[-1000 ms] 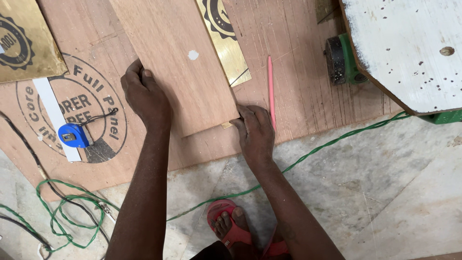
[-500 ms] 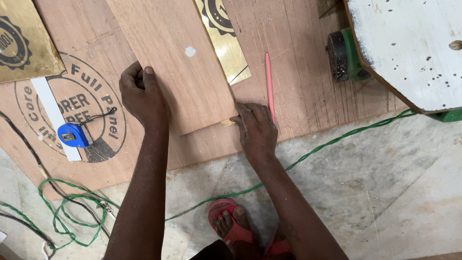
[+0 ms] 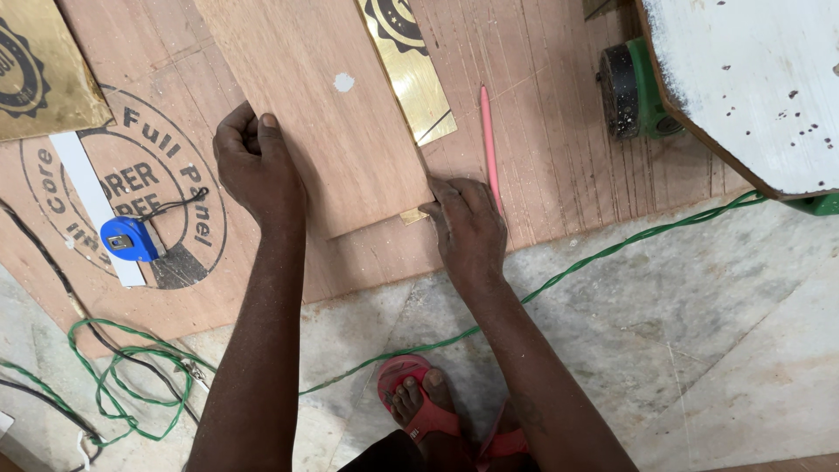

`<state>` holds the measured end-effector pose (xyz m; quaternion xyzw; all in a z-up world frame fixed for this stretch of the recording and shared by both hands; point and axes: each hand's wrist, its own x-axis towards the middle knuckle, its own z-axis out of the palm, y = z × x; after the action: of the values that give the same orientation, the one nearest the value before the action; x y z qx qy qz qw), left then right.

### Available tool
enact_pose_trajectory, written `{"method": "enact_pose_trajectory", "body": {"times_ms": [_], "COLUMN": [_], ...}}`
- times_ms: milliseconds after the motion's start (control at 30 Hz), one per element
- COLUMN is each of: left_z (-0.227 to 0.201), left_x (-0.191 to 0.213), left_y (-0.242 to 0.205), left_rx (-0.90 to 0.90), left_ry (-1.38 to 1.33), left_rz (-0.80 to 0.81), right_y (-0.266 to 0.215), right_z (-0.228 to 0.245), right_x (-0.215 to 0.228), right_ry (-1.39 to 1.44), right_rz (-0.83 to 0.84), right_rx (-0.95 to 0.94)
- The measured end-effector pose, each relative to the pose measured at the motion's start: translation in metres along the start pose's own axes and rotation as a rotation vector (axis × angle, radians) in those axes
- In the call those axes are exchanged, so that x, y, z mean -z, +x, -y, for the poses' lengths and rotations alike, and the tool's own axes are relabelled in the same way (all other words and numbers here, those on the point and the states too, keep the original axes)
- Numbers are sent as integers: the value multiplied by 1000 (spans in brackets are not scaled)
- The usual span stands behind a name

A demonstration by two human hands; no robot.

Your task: The person marks a wooden plank with a pencil and a metal strip, then uses a circular saw to cut the plank. The person then fits the cut piece into a wooden frame structure.

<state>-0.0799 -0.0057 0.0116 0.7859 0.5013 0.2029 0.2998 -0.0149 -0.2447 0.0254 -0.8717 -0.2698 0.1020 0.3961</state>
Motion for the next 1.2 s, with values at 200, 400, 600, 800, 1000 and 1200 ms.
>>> {"method": "enact_pose_trajectory", "body": {"times_ms": [200,400,600,800,1000,1200], "left_z": [-2,-3,-2,-3,0,0], "left_x": [1,2,2,4,5,5], "left_y": [-1,-1,-2,-6,-8,-9], "left_rx": [12,34,28,6,-8,-8], "left_ry": [-18,-15,-32,-39,-48,-62], "left_rz": [16,37,37,42,49,55], "right_y": [2,3,3,6,7,9], "right_z": [-3,-4,-5,-5,-3,-3], "right_x": [2,1,2,3,7,7], "right_ry": [-13,-38,-48,-63,-61,-63], "right_rz": [20,44,43,46,37,53], "right_rx": [-10,-24,-21,-23,-10,-18]}}
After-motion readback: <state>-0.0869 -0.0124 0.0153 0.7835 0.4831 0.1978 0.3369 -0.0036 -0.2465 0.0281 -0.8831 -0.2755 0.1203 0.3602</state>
